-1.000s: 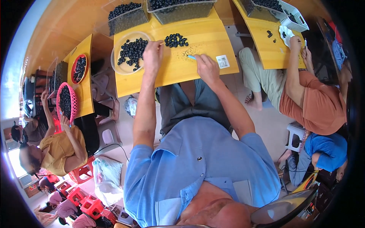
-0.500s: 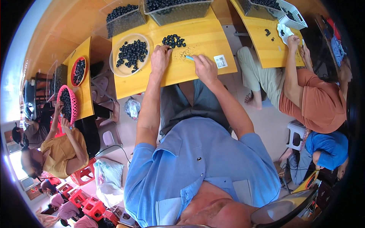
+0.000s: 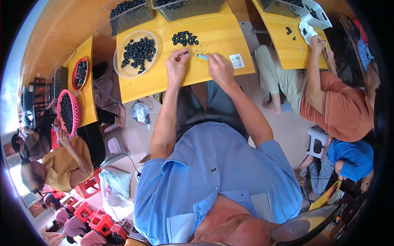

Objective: The person sorts small black objects on a table, removing stems and impurities by hand and with a small blue scraper, then places the sorted objects into a plastic container and a basket.

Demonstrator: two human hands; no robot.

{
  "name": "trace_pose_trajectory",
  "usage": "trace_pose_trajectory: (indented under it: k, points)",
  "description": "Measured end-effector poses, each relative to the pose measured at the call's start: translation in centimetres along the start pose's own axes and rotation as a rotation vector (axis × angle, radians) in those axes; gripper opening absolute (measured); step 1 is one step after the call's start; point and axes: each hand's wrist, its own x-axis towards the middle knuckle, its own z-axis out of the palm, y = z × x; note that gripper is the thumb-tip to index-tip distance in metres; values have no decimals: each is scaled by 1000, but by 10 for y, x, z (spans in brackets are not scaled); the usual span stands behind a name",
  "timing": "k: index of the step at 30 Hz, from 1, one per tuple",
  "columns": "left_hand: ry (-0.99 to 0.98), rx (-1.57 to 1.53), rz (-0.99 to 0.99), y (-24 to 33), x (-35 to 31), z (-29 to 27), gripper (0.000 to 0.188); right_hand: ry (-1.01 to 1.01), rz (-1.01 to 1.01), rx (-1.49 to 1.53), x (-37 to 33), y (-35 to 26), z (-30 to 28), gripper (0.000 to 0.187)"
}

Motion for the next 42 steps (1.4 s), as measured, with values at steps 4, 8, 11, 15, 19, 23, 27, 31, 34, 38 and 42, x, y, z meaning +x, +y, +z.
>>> trace_pose_trajectory:
  k: [4, 8, 11, 15, 19, 23, 27, 31, 34, 38, 42]
  points:
    - [-24, 78, 90, -7, -11, 7, 28, 33, -12, 18, -1, 2, 4, 26]
    - [-18, 0, 102, 1, -18, 15, 33, -6, -10, 10, -1, 2, 2, 26]
    - [-35, 103, 115, 2, -17, 16, 36, 9, -51, 22, 0, 1, -1, 27]
    - [-40, 93, 155, -3, -16, 15, 36, 15, -108, 35, 0, 0, 0, 27]
    - [-53, 147, 169, 0, -18, 16, 39, 11, -126, 20, 0, 0, 0, 28]
    - [-48, 165, 174, 1, -18, 16, 40, 6, -133, 4, -1, 0, 0, 28]
    - [-62, 153, 153, 2, -19, 17, 42, 6, -124, 8, -2, 1, 1, 28]
    - [-83, 31, 108, -6, -17, 16, 43, 1, -117, 15, -1, -1, 1, 28]
    - [-96, -84, 98, -7, -17, 17, 44, -1, -78, 4, -3, 2, 5, 28]
    - [-90, -142, 96, -5, -20, 15, 45, -10, -20, -22, -2, 3, 8, 28]
    - [-64, -101, 121, -9, -20, 10, 32, -9, -27, -19, 0, 0, 7, 28]
